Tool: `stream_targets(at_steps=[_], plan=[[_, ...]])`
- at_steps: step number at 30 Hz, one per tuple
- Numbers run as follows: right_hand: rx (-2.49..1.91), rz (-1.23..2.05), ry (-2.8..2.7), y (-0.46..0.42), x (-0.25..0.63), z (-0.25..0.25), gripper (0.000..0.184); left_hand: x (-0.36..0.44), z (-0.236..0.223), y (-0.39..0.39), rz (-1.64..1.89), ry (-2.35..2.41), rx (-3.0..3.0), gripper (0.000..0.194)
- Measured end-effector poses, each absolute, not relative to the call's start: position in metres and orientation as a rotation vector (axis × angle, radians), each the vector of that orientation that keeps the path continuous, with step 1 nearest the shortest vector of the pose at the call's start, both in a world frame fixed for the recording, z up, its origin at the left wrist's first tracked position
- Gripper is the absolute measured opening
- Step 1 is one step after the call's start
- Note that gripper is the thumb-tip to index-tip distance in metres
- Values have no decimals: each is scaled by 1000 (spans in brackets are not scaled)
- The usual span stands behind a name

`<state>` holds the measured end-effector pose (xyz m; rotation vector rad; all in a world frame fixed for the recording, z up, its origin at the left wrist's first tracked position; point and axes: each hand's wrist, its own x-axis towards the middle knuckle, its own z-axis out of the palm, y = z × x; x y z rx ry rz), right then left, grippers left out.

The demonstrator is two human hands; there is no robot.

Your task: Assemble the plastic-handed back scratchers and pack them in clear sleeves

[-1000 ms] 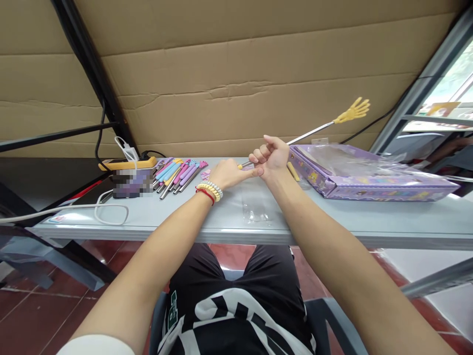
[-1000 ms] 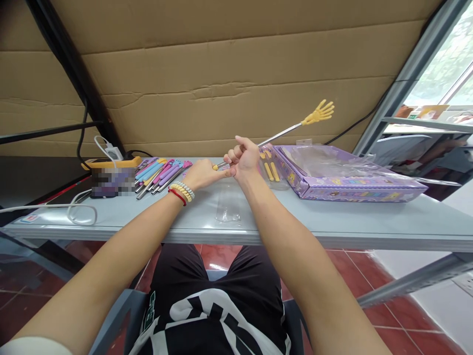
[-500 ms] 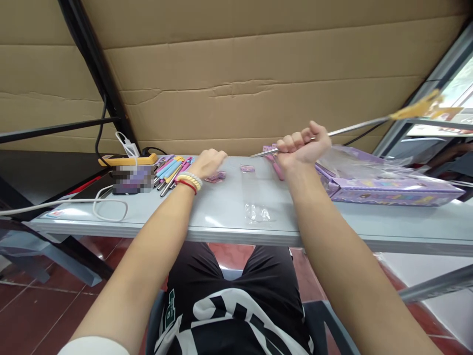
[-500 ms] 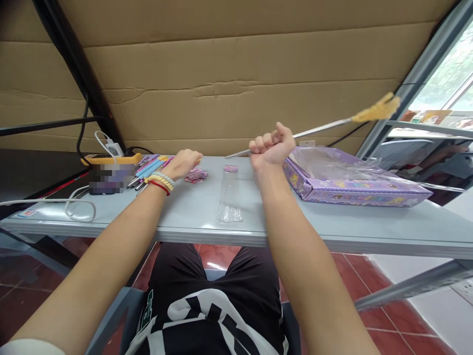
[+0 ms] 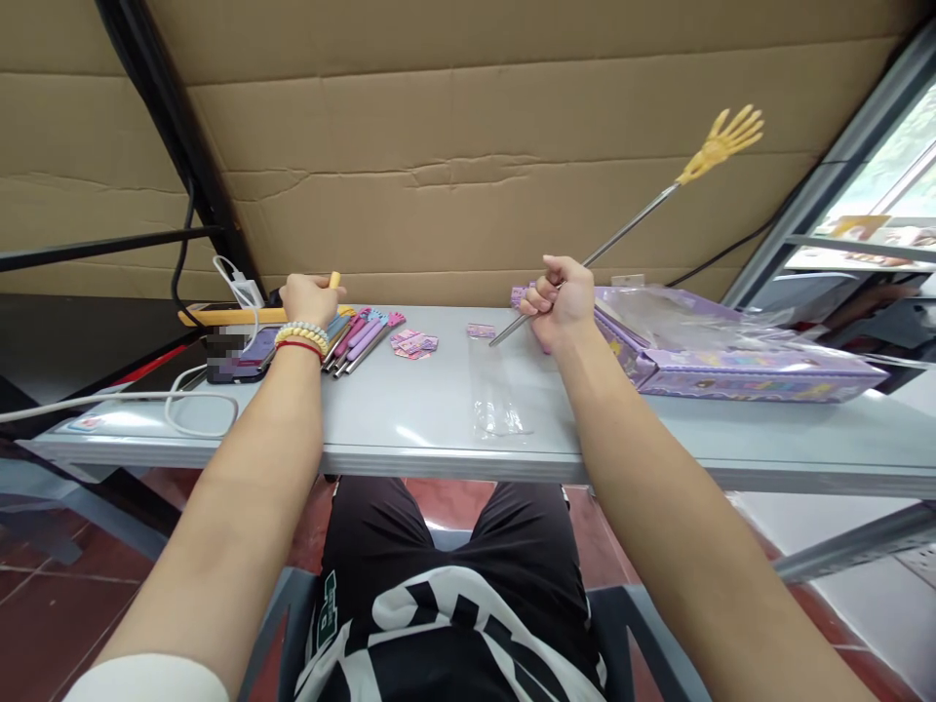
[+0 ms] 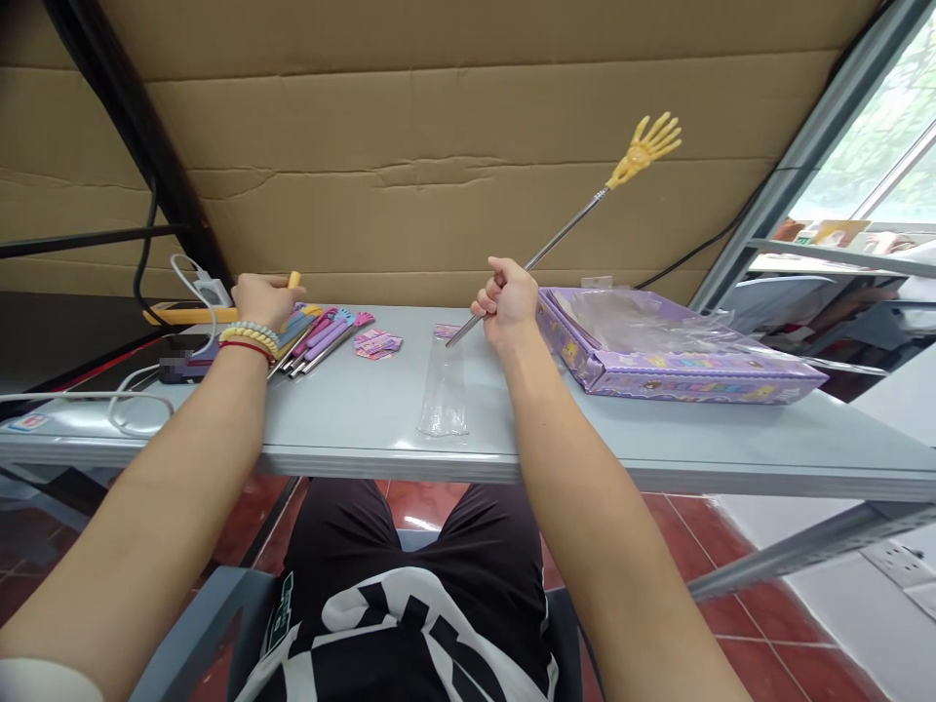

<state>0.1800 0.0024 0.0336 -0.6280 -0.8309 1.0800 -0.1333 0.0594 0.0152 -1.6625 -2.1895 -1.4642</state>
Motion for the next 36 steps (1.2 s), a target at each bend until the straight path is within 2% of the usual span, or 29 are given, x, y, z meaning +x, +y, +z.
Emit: stream_targets(at_steps=[7, 12, 22, 26, 30, 36], plan=[[-666, 1056, -960, 0, 174, 30, 44, -127, 5, 62, -1112, -2330, -1704, 34], [-702, 1038, -1055, 0, 169, 28, 41, -123, 0, 63, -1028, -2336, -1717, 36], [-674, 1199, -1016, -5, 166, 31, 51, -112, 19, 55, -1511, -2110, -1665, 26], [-641, 1254, -988, -7, 162, 32, 59, -63, 17, 33, -1606, -1744, -2113, 35], [-612, 1208, -971, -6, 152, 29, 62, -10, 3, 9, -1347, -1327, -2822, 36], [-430, 1168, -847, -6, 162, 33, 55, -2, -1, 4, -1219, -1302, -2790, 42]])
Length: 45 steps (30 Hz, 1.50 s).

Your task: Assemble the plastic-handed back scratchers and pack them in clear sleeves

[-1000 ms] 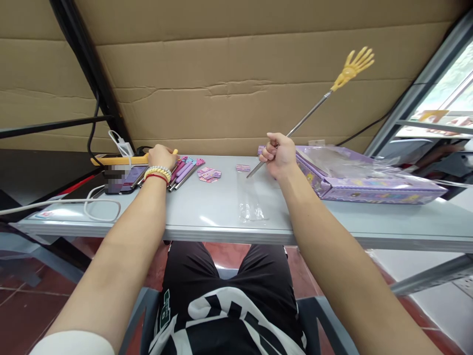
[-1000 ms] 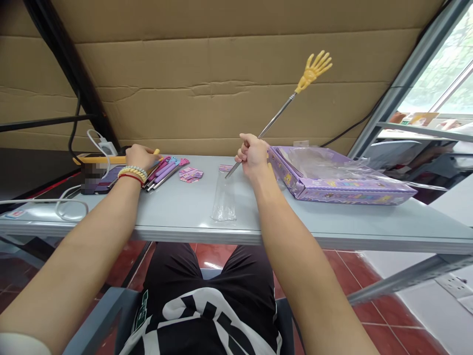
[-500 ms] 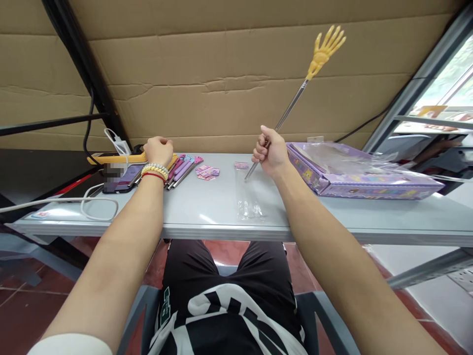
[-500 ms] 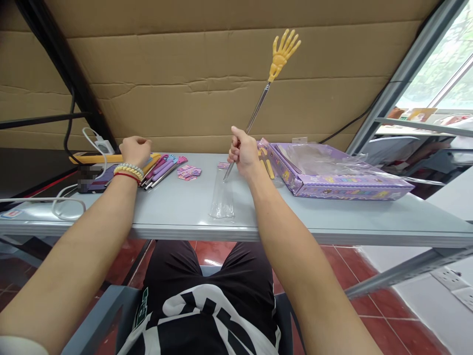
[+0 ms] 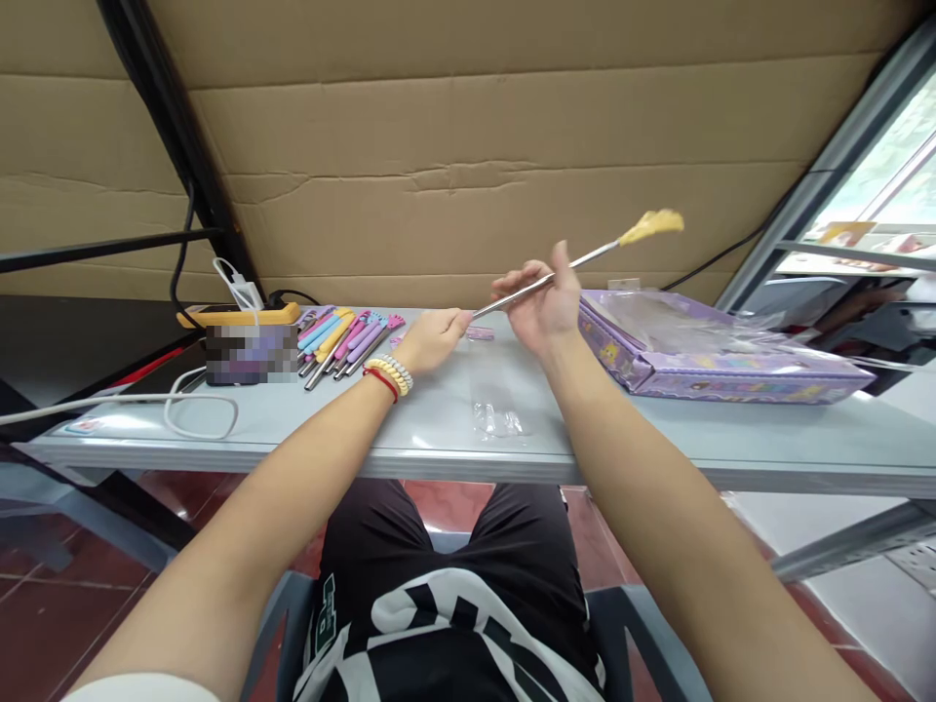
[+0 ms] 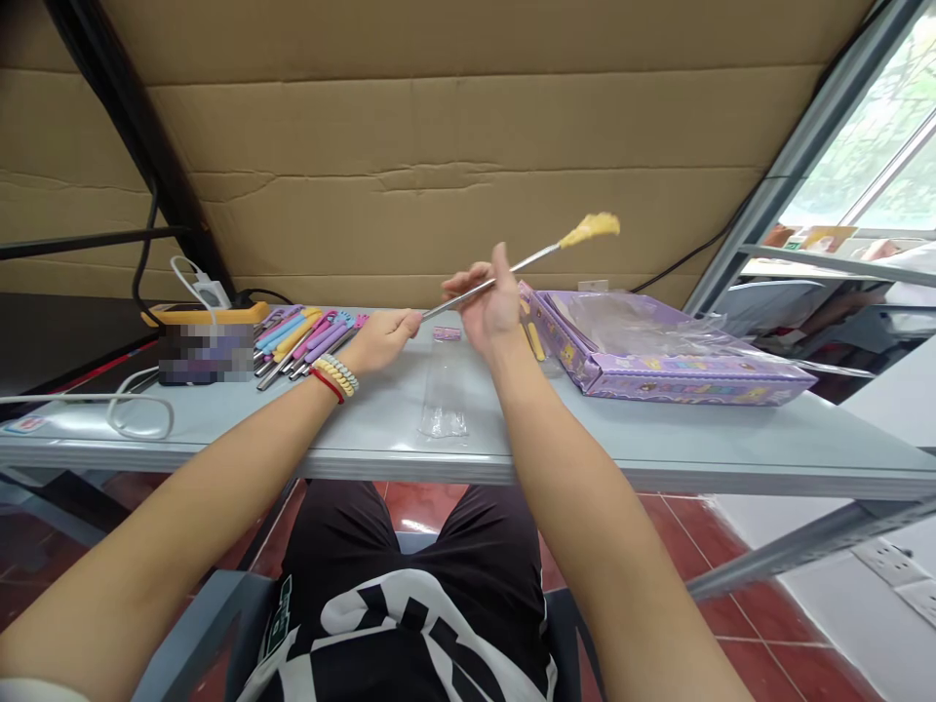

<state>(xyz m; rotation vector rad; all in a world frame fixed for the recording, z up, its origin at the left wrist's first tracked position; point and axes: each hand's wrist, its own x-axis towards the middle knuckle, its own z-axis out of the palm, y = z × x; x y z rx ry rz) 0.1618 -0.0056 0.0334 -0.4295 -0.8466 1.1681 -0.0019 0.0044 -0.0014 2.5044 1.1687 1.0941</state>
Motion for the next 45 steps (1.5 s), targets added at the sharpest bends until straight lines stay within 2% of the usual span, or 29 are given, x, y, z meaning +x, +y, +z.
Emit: stream_targets(at_steps=[5, 10, 17, 23, 26, 31, 36, 41, 45], plan=[[-303, 988, -539, -1, 210, 40, 54, -27, 2, 15, 985, 1270, 2532, 51], [-312, 983, -428, 3, 230, 41, 45, -30, 5, 14, 924, 1298, 2547, 54], [-429, 1211, -923, -13, 165, 36, 39, -14, 4, 2, 987, 1149, 2631, 49], [-653, 1274, -1053, -8, 151, 26, 54, -13, 2, 0, 995, 1066, 2579, 29], [-748, 1199, -1023, -4, 151, 25, 62, -14, 7, 1, 1008, 1041, 2581, 27], [-785, 1079, -986, 3, 158, 26, 67, -47, 30, 6, 1068, 1514, 2627, 28], [-790, 1077, -1010, 8, 162, 23, 68, -110, 37, 17, 667, 2294, 2316, 24], [-796, 1149, -1061, 5, 156, 21, 65, -132, 25, 28, 457, 2423, 2187, 28], [-824, 1158, -1117, 3, 153, 21, 64, -127, 17, 34, 455, 2467, 2058, 29]])
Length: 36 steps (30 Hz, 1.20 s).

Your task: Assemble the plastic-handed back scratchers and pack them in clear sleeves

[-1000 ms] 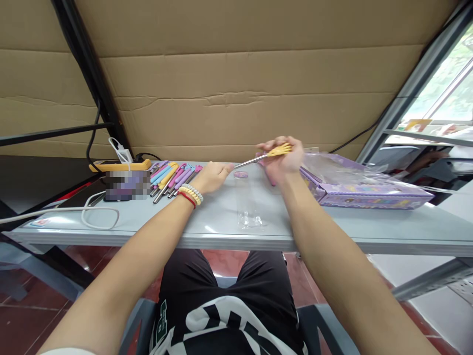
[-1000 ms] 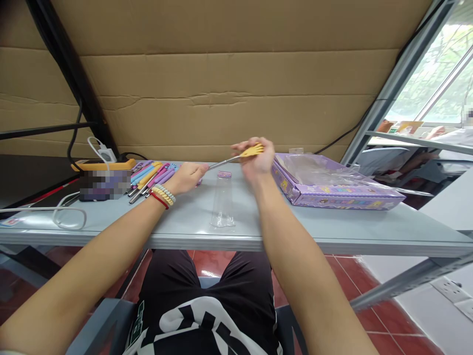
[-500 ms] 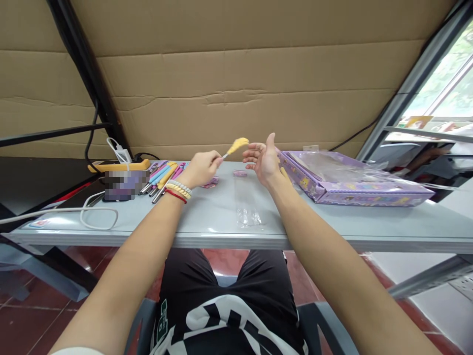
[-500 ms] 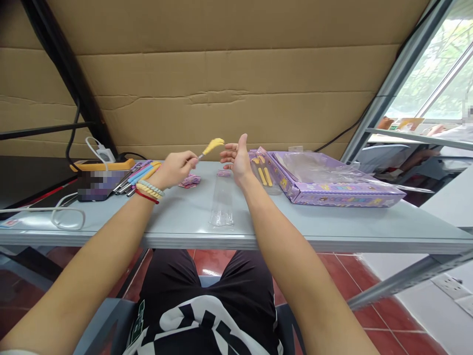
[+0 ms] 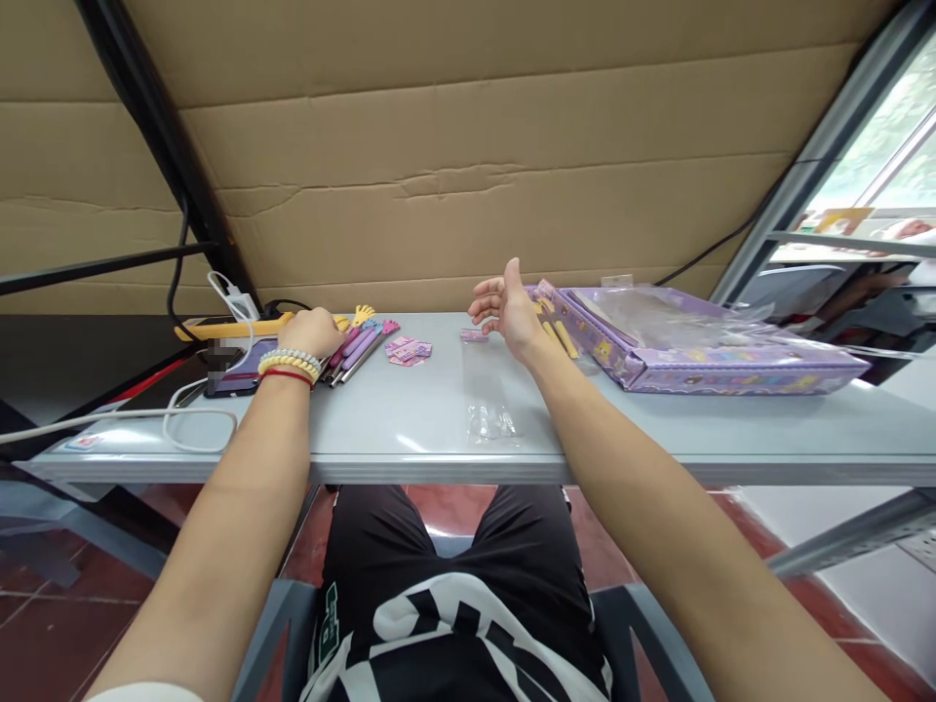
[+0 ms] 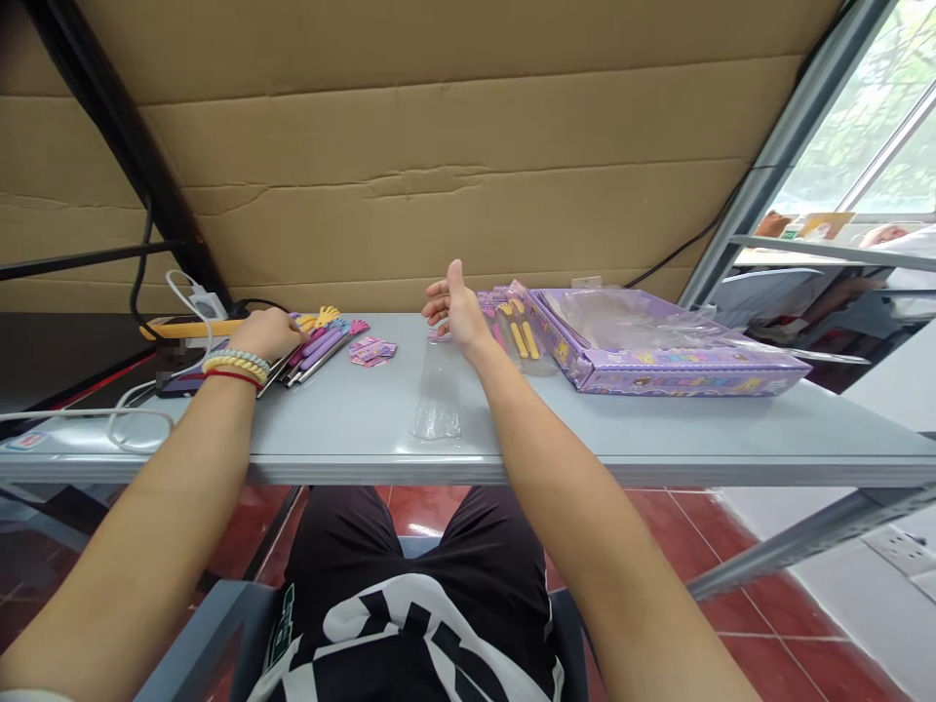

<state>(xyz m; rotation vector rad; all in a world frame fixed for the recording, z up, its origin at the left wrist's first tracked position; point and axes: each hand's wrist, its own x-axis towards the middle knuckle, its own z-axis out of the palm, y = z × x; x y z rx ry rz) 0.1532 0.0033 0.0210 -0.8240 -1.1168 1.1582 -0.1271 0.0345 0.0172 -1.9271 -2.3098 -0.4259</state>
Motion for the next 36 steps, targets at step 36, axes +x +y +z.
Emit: stream_targets(at_steps=[36], plan=[[-1228, 392, -1670, 11, 168, 4, 50, -35, 34, 29, -627, -1604, -2489, 22]])
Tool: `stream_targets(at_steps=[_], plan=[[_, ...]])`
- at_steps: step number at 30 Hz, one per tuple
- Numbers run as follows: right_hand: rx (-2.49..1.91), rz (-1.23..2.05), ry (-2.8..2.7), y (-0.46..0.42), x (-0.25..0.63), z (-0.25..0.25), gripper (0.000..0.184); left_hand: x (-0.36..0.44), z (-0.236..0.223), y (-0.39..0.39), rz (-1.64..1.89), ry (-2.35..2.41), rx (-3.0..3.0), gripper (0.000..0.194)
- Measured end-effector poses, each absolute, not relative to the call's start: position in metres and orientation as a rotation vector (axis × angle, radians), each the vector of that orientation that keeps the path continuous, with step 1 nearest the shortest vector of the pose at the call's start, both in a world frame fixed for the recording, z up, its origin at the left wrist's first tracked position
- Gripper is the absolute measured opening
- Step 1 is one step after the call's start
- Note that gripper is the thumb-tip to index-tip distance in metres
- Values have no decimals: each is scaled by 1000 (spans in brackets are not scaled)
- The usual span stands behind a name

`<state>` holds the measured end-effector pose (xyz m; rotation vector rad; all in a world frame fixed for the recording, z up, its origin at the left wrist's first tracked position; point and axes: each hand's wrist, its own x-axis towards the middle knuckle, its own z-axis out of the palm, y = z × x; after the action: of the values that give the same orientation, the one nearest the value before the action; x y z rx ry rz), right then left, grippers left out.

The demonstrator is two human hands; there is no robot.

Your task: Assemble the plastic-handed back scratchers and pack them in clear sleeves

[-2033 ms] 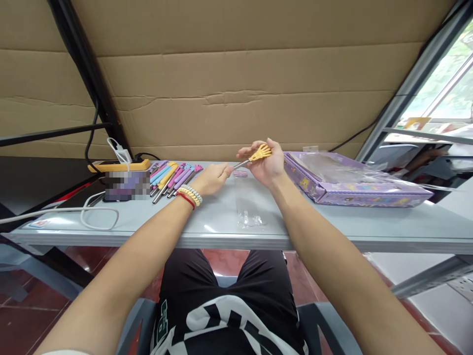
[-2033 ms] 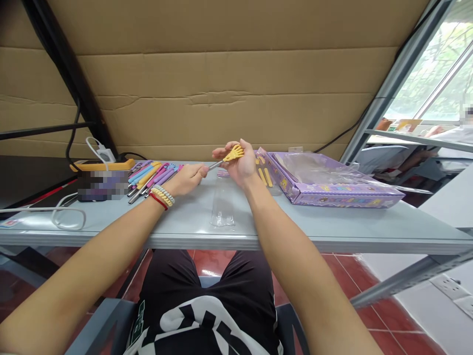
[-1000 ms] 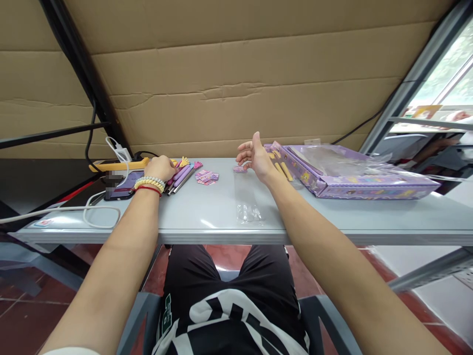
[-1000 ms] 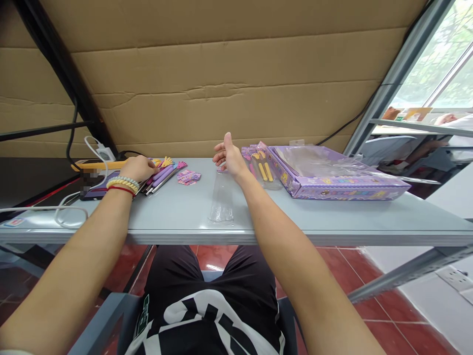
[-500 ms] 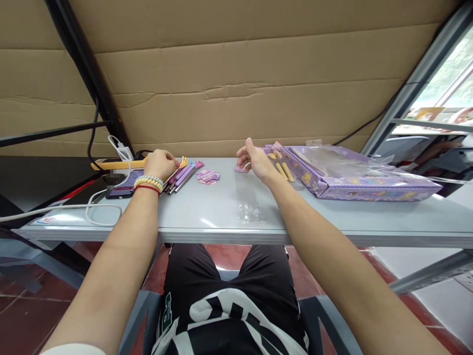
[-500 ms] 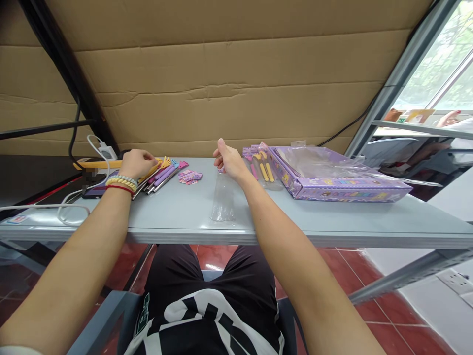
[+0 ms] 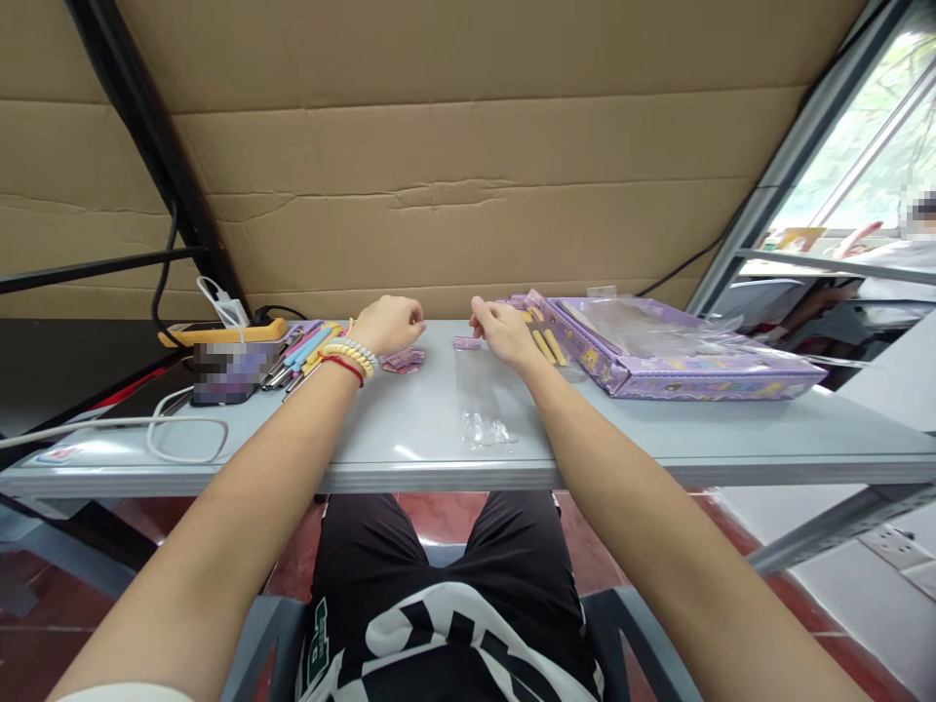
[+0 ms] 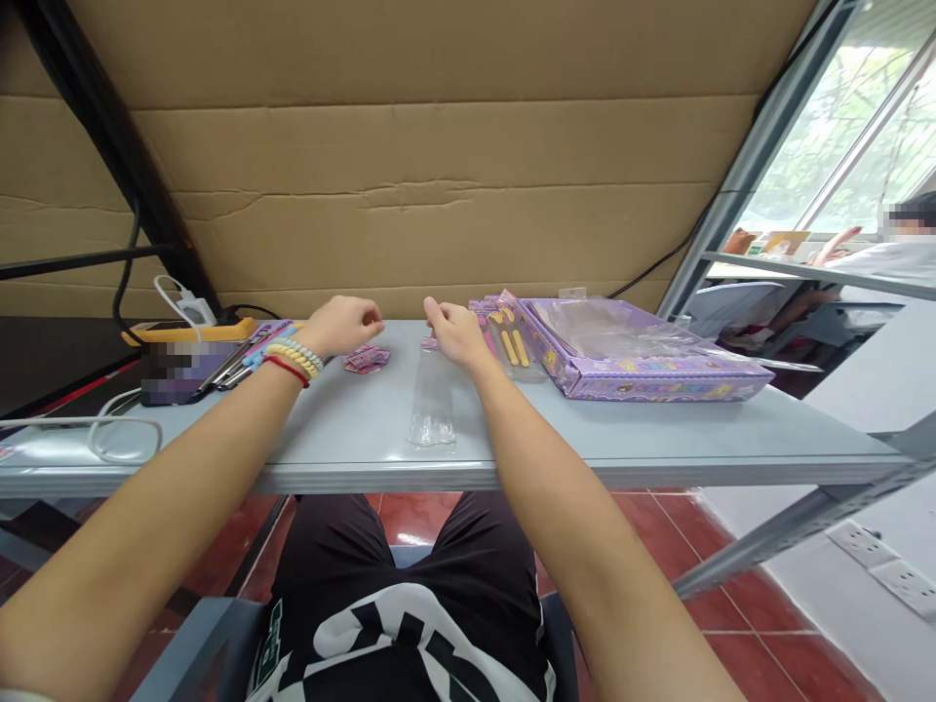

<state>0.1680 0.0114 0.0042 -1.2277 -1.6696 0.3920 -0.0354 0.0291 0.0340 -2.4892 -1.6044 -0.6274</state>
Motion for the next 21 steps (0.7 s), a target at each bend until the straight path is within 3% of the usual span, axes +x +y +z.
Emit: stream_targets(at_steps=[3, 11, 13, 17, 21], plan=[[-1311, 317, -1769, 11, 167, 3, 44, -24, 22, 36, -506, -1649, -2522, 26], [-1712, 346, -1879, 10, 170, 3, 24, -38, -7, 41, -681, -1723, -2447, 34], [-1858, 330, -1874, 12, 175, 0, 35, -42, -6, 42, -685, -1751, -2446, 33], [-1934, 215, -1929, 21, 181, -11, 74, -37, -7, 40, -674, -1694, -2533, 31], [-1852, 239, -2126, 28, 181, -20, 85, -25, -10, 35, -605, -1539, -2715, 35]])
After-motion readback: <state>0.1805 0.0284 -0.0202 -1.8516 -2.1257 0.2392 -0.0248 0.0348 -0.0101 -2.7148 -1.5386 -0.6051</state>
